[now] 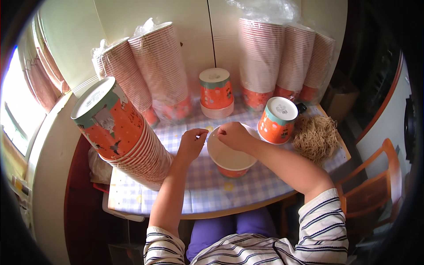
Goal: Attach strings to the pre-punched holes of paper buckets for packaging.
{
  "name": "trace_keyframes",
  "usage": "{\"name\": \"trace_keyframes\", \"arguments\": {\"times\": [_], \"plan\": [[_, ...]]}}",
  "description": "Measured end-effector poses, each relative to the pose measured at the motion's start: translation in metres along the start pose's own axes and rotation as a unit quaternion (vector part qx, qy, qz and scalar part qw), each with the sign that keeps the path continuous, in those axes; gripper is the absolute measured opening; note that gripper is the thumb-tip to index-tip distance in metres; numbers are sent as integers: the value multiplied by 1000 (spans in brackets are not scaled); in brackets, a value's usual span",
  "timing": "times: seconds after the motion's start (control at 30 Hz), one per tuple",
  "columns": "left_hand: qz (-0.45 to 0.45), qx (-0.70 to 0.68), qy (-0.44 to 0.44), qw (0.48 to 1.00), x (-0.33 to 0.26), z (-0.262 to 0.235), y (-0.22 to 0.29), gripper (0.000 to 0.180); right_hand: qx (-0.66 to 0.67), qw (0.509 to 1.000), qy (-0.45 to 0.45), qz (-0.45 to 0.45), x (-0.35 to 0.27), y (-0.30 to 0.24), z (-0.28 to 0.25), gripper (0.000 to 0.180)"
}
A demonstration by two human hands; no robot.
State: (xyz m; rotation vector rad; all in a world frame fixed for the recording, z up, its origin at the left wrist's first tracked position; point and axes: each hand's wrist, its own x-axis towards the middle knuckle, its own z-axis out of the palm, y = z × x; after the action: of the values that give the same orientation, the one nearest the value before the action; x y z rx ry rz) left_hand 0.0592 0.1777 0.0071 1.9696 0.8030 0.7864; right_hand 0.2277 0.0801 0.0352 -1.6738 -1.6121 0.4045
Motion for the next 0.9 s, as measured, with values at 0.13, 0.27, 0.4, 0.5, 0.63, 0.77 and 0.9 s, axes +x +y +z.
{"name": "trace_keyframes", "arguments": {"times": [0.13,0.27,0.4,0.5,0.63,0.77,0.9], "plan": [[-15,-29,-45,998,1,3,11,25,-83,996,-1,15,3,-4,0,18],[-8,-32,-51,998,3,3,6,25,-123,992,20,20,4,-8,3,23],[0,-13,-50,999,5,0,3,25,-116,993,22,13,7,-6,5,23],[-8,-28,-60,998,7,2,0,24,-105,994,16,19,7,-6,4,23],[0,-43,-85,995,10,4,-3,24,-119,992,23,30,7,-3,6,24],[-14,-48,-105,993,10,2,4,26,-114,992,23,55,8,-5,4,24],[-18,-57,-136,989,10,-2,13,26,-86,994,24,56,9,0,6,22]]}}
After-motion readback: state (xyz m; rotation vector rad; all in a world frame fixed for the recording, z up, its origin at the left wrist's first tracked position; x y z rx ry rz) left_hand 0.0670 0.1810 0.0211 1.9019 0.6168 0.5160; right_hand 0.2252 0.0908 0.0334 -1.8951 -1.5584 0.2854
